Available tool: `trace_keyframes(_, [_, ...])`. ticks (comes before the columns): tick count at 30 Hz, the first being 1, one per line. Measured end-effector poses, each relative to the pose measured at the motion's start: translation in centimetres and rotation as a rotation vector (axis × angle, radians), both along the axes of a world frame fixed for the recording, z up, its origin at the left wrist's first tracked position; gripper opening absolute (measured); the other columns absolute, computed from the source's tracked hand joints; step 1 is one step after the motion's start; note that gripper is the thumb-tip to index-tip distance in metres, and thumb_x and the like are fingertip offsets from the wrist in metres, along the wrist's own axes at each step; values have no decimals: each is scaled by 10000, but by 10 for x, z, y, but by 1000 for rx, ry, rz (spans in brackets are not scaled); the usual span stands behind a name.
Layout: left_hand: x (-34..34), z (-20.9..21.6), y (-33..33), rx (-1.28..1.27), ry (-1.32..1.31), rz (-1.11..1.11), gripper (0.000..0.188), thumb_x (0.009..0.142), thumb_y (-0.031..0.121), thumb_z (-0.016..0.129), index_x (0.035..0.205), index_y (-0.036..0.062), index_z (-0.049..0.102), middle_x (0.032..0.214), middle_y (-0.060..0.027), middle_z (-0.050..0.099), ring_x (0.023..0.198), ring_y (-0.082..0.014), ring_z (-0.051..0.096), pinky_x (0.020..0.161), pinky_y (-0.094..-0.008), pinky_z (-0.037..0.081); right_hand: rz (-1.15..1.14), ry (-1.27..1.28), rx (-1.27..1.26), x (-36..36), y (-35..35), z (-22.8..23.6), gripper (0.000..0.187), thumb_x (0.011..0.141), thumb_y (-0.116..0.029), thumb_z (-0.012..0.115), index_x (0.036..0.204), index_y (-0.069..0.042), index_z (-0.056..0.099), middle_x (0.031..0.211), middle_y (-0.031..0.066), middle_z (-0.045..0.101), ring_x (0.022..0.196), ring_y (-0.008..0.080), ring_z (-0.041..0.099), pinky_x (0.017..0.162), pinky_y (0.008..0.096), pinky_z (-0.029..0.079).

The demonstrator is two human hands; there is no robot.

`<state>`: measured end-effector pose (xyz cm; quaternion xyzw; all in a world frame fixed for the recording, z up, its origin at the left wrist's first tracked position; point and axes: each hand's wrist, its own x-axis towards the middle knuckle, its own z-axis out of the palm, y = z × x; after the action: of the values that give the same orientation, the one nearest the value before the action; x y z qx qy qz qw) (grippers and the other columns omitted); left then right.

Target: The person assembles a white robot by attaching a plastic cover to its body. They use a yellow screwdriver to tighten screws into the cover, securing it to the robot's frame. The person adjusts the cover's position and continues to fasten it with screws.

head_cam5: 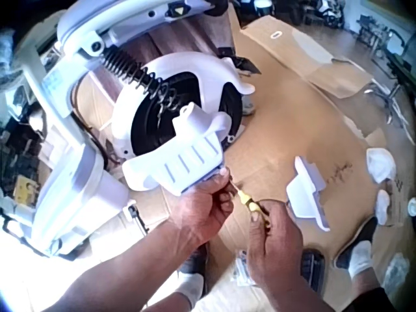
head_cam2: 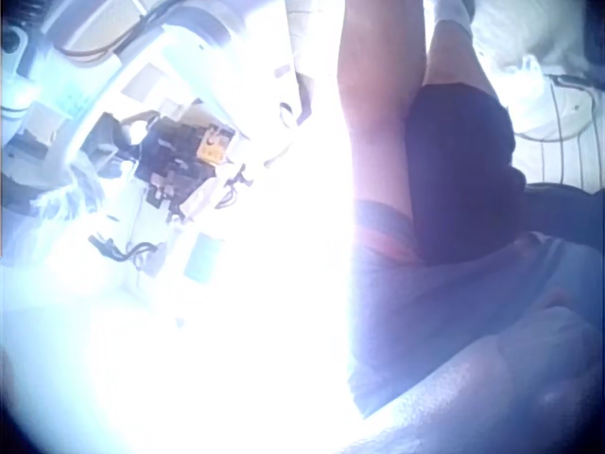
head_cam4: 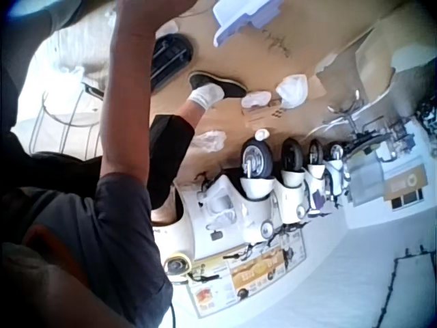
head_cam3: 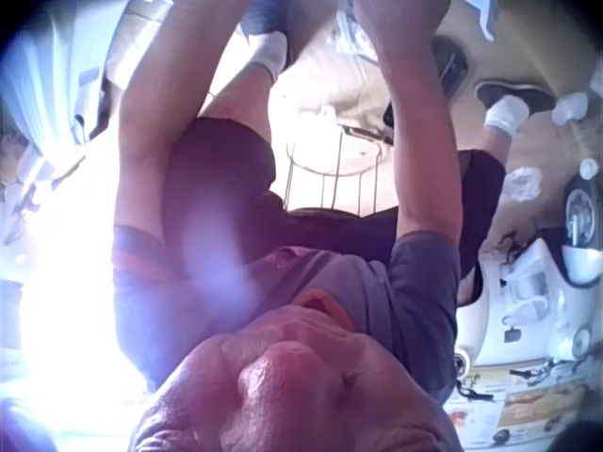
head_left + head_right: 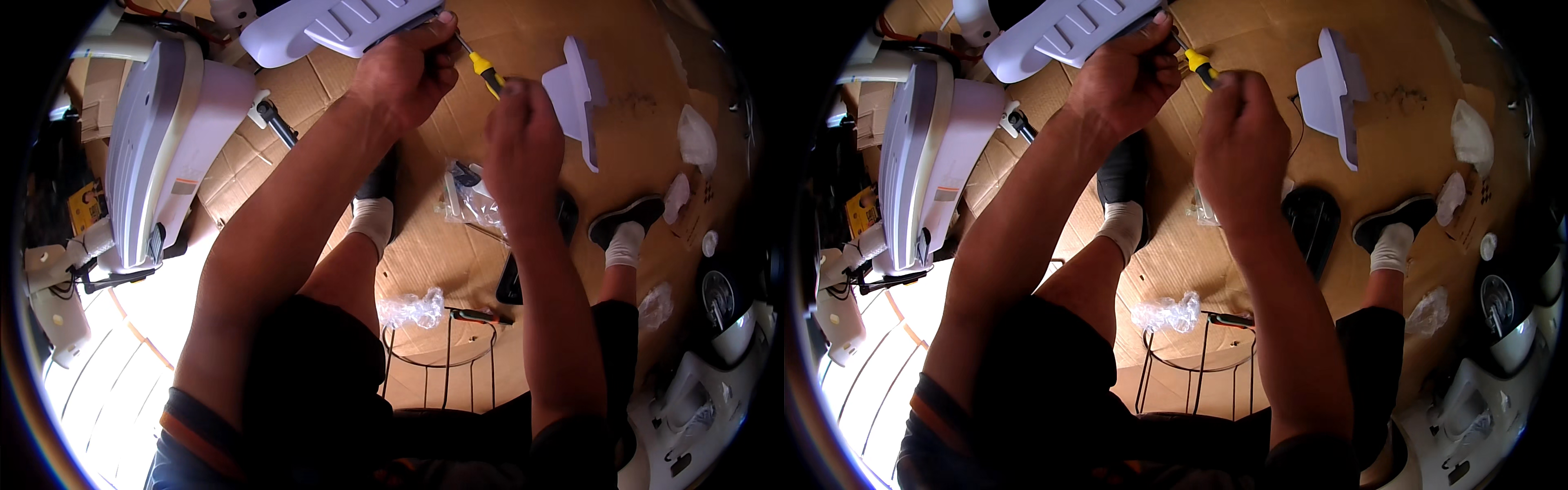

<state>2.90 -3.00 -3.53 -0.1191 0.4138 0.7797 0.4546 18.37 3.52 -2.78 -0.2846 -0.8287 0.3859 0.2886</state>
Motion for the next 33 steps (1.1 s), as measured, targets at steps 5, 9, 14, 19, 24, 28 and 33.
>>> trace_keyframes(5, [-5,-3,-1,23,45,-27,55,975,99,703,962,72,656,863,-17,650,696,-112,530,577,-252,430,-37,51,-233,6,-1,-11,253,1019,-204,616,1142,12,573,776,40,623,650,267,606,715,403,526])
trace_keyframes(9, [-1,-4,-3,-9,11,-18,55,975,101,702,969,68,659,863,-18,654,688,-111,534,570,-250,434,-5,-39,-140,2,0,2,219,1009,-154,608,1130,25,573,885,129,642,680,312,620,709,405,530])
trace_keyframes(14, [1,1,-2,-58,50,-12,54,976,109,703,969,73,664,862,-15,656,680,-110,536,566,-246,435,88,-1,-1199,12,23,-4,212,1021,-196,593,1096,2,591,729,86,563,585,262,540,606,361,471])
trace_keyframes(19, [-2,-2,-1,27,2,-24,70,969,122,716,968,71,668,849,-11,651,684,-108,534,564,-249,435,75,172,-361,-2,14,-19,355,1072,-379,515,1084,-34,599,682,11,512,592,144,489,599,336,430])
trace_keyframes(24, [2,-4,-2,-29,34,-16,89,976,136,712,971,66,657,844,-15,632,693,-106,521,576,-246,437,151,103,-1449,12,24,-15,325,1063,-327,558,1099,-7,598,887,50,632,763,207,602,694,380,494])
trace_keyframes(28, [-4,-4,-1,23,23,-20,58,971,108,711,960,70,667,840,-8,641,695,-110,531,583,-260,436,-29,18,-232,-10,-5,6,290,1058,-287,571,1102,-4,615,938,79,656,839,220,631,742,376,511])
trace_keyframes(33, [4,4,-13,-26,46,-69,310,965,342,729,1017,54,630,813,-5,535,682,-115,455,579,-247,399,20,-77,-332,-11,10,9,278,1037,-266,615,1137,-8,594,818,27,623,692,166,582,676,336,486])
